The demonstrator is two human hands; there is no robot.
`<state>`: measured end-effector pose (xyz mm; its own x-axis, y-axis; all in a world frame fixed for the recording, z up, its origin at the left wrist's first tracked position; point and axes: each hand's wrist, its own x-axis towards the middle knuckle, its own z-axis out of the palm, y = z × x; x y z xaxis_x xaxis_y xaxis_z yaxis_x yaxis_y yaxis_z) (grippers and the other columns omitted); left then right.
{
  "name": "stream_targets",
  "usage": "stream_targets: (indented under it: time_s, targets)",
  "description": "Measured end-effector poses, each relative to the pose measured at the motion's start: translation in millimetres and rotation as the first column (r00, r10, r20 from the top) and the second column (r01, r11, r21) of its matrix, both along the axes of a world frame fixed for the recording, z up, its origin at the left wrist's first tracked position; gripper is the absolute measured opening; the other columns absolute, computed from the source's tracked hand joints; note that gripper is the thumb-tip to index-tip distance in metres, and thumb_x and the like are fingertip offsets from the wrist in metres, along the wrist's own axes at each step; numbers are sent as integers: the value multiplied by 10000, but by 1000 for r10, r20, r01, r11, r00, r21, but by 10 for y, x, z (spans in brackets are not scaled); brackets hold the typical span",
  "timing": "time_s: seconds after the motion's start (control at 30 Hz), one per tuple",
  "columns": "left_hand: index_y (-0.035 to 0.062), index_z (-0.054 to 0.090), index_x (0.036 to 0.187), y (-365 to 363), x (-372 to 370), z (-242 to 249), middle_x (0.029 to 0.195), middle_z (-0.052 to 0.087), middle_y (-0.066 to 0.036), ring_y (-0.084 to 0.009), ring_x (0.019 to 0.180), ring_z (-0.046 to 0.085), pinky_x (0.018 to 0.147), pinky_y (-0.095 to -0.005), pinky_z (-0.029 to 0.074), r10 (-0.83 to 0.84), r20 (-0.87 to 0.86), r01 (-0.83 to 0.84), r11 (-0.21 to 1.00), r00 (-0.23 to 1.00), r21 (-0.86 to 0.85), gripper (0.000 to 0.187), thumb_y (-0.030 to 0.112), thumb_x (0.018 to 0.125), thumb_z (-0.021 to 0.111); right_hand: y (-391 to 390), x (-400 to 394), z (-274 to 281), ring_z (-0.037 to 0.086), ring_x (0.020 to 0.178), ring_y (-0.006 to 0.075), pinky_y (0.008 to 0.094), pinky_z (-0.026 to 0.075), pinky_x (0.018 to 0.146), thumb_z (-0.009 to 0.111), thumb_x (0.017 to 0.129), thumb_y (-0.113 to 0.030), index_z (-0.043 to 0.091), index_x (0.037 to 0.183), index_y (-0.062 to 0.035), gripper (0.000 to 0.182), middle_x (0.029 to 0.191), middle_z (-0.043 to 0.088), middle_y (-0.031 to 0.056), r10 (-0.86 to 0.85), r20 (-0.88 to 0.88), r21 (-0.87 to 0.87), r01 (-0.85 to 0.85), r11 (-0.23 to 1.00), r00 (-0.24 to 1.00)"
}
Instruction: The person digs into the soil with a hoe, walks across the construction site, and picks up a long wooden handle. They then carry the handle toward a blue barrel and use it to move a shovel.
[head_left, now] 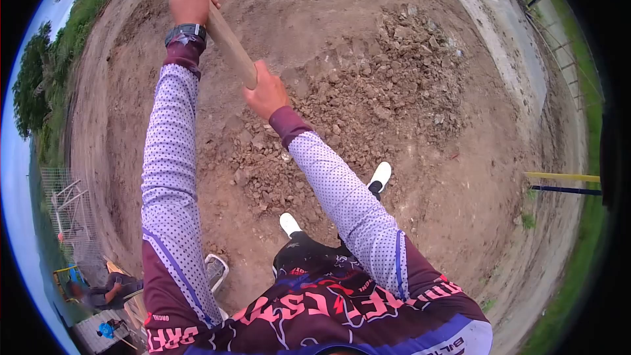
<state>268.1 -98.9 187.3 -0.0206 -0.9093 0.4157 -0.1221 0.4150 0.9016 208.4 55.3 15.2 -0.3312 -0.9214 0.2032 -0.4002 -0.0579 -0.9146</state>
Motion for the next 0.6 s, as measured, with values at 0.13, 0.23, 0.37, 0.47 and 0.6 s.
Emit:
stream_targets:
  time_s: [0.13,0.23,0.37,0.47,0.6]
  targets:
    - [-54,499,956,-183,-203,-1467,707,586,-110,-187,458,578,416,-337,493,108,-11,-103,967,994,235,257,55,780,652,159,-198,-1076,653,855,469,531,518,740,698,797,-209,487,1106,-70,399,878,676,258,29,41,215,-37,976,999]
    - [-66,426,1044,531,-341,-3559,677,583,-132,-218,449,595,399,-352,488,123,21,-115,828,992,549,373,52,776,659,1260,-280,-2468,639,902,480,539,511,783,691,772,-197,500,1099,-66,402,926,670,274,-13,92,512,-36,858,996]
    - [-96,570,772,2172,-398,-5511,550,573,-129,-254,466,611,464,-397,525,21,78,-80,320,997,944,217,97,790,666,2967,-415,-2954,656,932,472,532,521,817,728,759,-217,495,1143,8,502,948,669,312,60,-12,839,-23,544,998]
    - [-65,577,719,2987,-395,-5325,581,588,-134,-254,470,601,466,-395,519,104,-16,-7,218,994,976,176,89,775,641,3514,-667,-2535,659,906,469,521,534,801,709,776,-222,510,1111,26,462,916,667,314,123,24,889,-77,452,992]
    - [-72,574,790,3820,-175,-5336,628,599,-140,-257,481,607,471,-397,540,91,-39,34,48,995,998,142,55,780,637,4396,-478,-2283,665,901,463,509,520,821,688,783,-274,523,1080,19,448,931,668,308,169,78,892,-145,427,982]
